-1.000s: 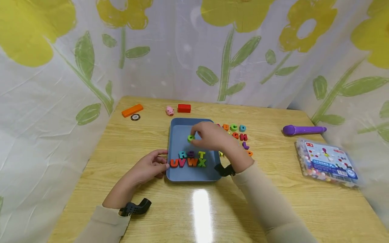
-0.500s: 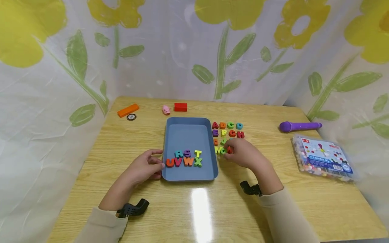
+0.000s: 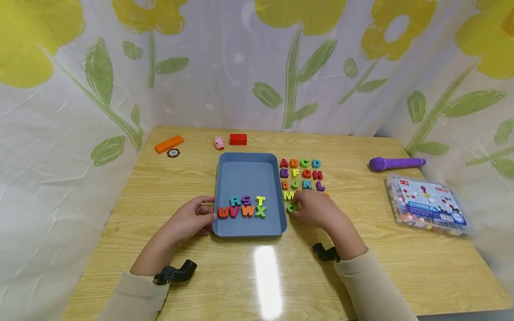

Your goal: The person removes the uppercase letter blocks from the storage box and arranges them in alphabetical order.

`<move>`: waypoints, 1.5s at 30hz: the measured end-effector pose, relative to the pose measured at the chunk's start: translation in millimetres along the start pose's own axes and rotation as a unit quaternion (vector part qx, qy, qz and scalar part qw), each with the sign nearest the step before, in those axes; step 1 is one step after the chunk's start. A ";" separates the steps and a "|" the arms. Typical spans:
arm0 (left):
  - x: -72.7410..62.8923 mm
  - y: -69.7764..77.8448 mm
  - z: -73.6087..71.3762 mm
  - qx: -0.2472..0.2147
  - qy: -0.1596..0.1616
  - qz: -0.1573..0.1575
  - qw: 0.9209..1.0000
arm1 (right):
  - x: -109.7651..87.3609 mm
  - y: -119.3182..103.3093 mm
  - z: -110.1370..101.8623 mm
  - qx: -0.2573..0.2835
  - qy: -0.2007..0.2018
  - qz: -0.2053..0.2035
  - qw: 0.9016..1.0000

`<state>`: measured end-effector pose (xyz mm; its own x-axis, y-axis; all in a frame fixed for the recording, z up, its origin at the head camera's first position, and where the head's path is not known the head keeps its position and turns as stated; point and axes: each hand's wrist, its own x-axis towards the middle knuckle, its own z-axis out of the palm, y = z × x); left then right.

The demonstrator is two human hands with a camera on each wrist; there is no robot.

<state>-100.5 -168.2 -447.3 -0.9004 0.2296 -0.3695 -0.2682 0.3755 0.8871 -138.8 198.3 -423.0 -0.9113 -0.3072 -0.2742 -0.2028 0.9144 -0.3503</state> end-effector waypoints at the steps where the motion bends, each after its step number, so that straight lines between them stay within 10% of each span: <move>1: -0.6 -0.4 -0.2 -0.001 0.000 0.000 1.000 | -0.8 -1.0 -0.4 0.000 -0.001 0.000 1.000; 11: -2.1 0.8 -0.9 -0.012 -0.011 -0.005 1.000 | -7.0 -34.7 -37.9 -0.040 0.025 -0.051 0.998; 24: -0.3 -0.1 -5.4 -0.029 -0.032 0.010 0.999 | 73.7 -143.9 -32.3 -0.125 -0.100 -0.141 0.977; 45: -7.7 3.2 -4.8 -0.020 -0.033 0.023 0.999 | 95.2 -154.0 -2.5 -0.143 -0.113 -0.157 0.971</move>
<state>-96.0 -173.1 -440.3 -0.8880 0.3045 -0.3447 -0.2424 0.3270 0.9134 -195.2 29.0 -392.9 -0.6926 -0.6033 -0.3953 -0.5786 0.7920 -0.1949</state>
